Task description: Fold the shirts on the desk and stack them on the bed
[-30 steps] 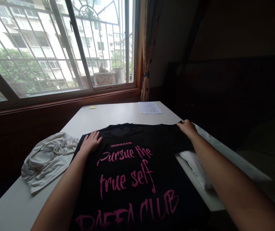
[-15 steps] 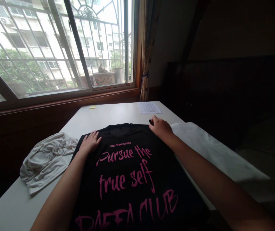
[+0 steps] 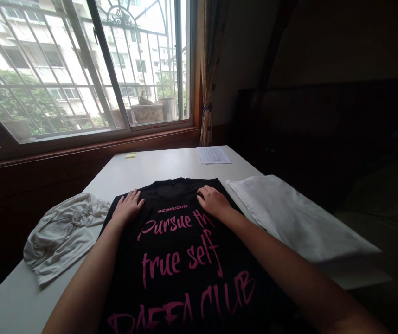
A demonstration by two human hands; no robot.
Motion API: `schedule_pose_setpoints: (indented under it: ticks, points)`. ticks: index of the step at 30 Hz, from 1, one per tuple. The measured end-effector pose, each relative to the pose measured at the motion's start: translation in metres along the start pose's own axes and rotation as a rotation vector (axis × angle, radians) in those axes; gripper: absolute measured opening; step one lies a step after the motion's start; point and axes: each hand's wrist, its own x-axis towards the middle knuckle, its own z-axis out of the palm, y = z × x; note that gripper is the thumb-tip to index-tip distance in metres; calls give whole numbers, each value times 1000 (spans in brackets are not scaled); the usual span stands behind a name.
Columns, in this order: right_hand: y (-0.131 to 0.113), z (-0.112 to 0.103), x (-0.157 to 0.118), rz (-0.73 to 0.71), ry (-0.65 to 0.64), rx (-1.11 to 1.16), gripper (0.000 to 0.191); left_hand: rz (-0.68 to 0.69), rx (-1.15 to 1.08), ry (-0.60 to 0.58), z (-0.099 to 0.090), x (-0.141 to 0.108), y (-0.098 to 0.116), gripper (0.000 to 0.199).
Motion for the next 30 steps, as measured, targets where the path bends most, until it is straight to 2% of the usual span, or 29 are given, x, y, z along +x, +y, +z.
schedule_pose_setpoints:
  ticks: [3, 6, 9, 14, 19, 25, 30]
  points:
    - [28, 7, 5, 69, 27, -25, 47, -3, -3, -5, -1, -1, 1, 72]
    - [50, 23, 6, 153, -91, -38, 61, -5, -6, -7, -1, -1, 1, 72]
    - [62, 36, 6, 177, -197, -10, 71, -5, -6, -8, -1, -1, 1, 72]
    - [68, 41, 12, 176, -150, -4, 73, -8, -1, -13, -1, 0, 1, 72]
    - [70, 41, 26, 224, -223, -3, 75, -7, 3, -15, 0, 0, 1, 73]
    - [62, 45, 46, 229, -248, -10, 80, -8, 8, -20, -3, -1, 2, 72]
    - [58, 48, 48, 241, -251, -9, 79, -2, 12, -16, -3, -2, 2, 72]
